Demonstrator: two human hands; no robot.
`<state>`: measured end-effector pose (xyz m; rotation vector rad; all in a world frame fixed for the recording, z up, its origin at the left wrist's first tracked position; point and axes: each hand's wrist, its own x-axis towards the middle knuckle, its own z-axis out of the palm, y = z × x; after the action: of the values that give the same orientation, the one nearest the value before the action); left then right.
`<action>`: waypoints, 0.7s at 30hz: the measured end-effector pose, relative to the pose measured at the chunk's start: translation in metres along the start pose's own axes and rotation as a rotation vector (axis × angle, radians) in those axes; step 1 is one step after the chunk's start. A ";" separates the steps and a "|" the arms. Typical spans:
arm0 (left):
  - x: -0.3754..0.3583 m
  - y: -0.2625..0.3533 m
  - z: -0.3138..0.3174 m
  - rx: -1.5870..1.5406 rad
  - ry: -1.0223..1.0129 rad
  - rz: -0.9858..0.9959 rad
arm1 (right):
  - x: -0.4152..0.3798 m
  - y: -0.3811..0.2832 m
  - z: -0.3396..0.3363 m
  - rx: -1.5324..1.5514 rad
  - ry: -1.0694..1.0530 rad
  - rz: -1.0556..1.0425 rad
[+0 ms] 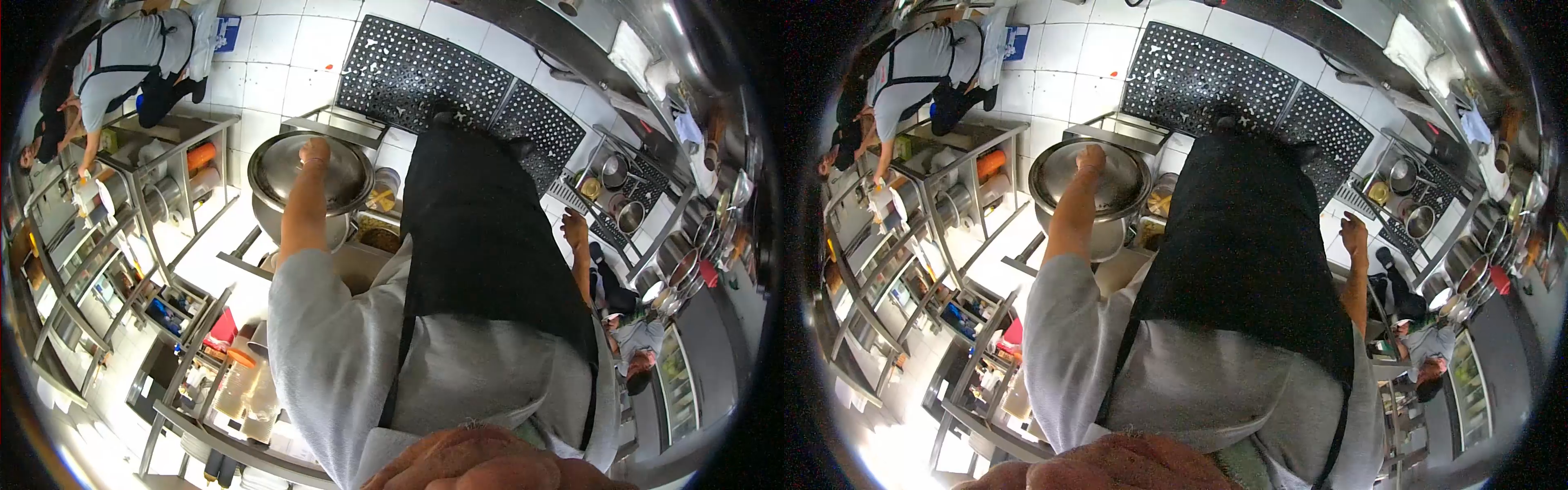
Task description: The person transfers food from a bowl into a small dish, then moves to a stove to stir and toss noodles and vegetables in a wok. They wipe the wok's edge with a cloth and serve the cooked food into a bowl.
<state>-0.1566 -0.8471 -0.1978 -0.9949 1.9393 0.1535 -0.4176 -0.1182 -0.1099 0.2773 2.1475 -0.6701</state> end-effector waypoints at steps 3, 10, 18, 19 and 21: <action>0.023 -0.009 0.050 0.182 0.315 0.145 | 0.001 -0.014 -0.010 -0.051 -0.047 0.051; 0.012 0.048 0.014 0.125 0.234 0.146 | 0.019 -0.007 0.003 0.012 -0.051 0.030; -0.030 0.183 0.009 -0.038 0.214 0.382 | 0.024 0.025 0.054 0.019 -0.027 -0.018; -0.041 0.196 0.003 -0.103 0.168 0.464 | 0.019 0.030 0.056 -0.071 0.000 -0.070; -0.056 0.226 -0.007 -0.049 0.117 0.468 | 0.021 0.063 0.068 -0.195 0.112 -0.214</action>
<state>-0.3039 -0.6675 -0.2120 -0.5739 2.2600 0.4164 -0.3594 -0.1041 -0.1833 -0.0211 2.3522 -0.5693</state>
